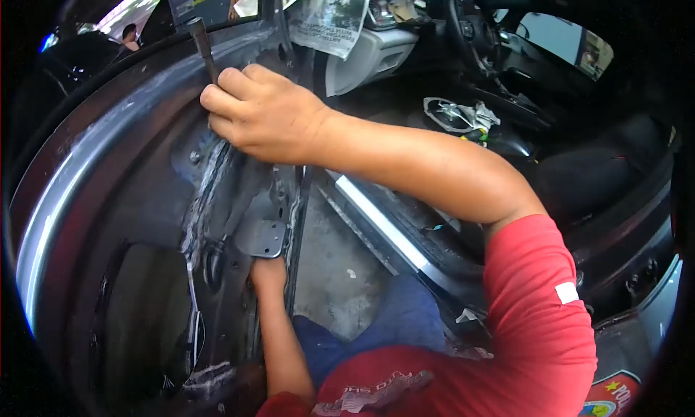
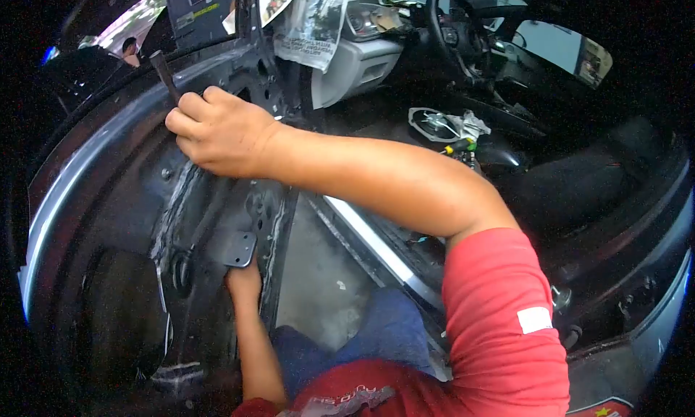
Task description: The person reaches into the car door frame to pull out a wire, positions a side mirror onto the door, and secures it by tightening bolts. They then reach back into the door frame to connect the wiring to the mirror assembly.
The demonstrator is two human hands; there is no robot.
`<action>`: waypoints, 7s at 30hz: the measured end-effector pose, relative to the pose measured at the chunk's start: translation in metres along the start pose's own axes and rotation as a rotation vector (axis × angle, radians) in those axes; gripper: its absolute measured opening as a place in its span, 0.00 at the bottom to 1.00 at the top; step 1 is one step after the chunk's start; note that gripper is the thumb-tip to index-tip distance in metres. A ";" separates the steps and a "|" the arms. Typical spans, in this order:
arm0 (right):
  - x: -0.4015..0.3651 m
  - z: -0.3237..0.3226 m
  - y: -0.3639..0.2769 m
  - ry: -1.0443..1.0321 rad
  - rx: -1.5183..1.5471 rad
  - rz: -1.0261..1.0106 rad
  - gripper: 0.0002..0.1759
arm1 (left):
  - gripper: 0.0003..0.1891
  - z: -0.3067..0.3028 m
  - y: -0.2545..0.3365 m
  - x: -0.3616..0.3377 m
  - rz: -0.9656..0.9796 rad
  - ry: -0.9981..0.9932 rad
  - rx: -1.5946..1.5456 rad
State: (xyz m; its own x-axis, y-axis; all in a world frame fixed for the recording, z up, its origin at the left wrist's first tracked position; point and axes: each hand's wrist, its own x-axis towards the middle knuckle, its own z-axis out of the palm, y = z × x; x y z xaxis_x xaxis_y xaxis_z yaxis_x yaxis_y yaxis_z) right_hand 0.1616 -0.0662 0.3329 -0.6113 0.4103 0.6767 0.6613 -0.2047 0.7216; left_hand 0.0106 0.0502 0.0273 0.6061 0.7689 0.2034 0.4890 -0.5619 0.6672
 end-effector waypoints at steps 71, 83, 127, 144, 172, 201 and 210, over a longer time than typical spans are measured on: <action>-0.001 0.005 -0.001 -0.211 0.374 0.312 0.15 | 0.29 0.000 0.005 0.003 -0.076 0.036 -0.045; 0.011 0.007 -0.019 -0.500 1.773 1.407 0.28 | 0.27 -0.002 0.006 0.001 -0.027 0.029 -0.076; 0.012 0.007 -0.013 -0.590 1.356 1.257 0.28 | 0.32 -0.008 0.015 0.000 -0.157 -0.027 -0.025; -0.004 -0.001 -0.094 -0.152 0.872 1.306 0.20 | 0.25 -0.019 0.030 -0.006 -0.174 0.000 -0.018; -0.005 0.013 -0.054 -0.159 0.707 0.892 0.20 | 0.38 -0.001 -0.003 0.006 0.024 0.122 -0.236; -0.093 -0.044 0.001 0.368 1.183 1.385 0.23 | 0.26 0.009 -0.017 0.009 0.058 0.250 -0.396; -0.285 -0.110 0.037 -0.410 0.180 1.599 0.19 | 0.31 0.024 0.028 -0.016 -0.007 0.526 -0.196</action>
State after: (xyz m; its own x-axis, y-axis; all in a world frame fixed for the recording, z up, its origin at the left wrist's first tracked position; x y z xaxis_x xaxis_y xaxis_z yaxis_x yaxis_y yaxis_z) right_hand 0.3126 -0.2886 0.1826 0.8185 0.0977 0.5662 0.5229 -0.5351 -0.6635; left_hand 0.0300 0.0144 0.0255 0.1843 0.8490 0.4953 0.3357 -0.5280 0.7801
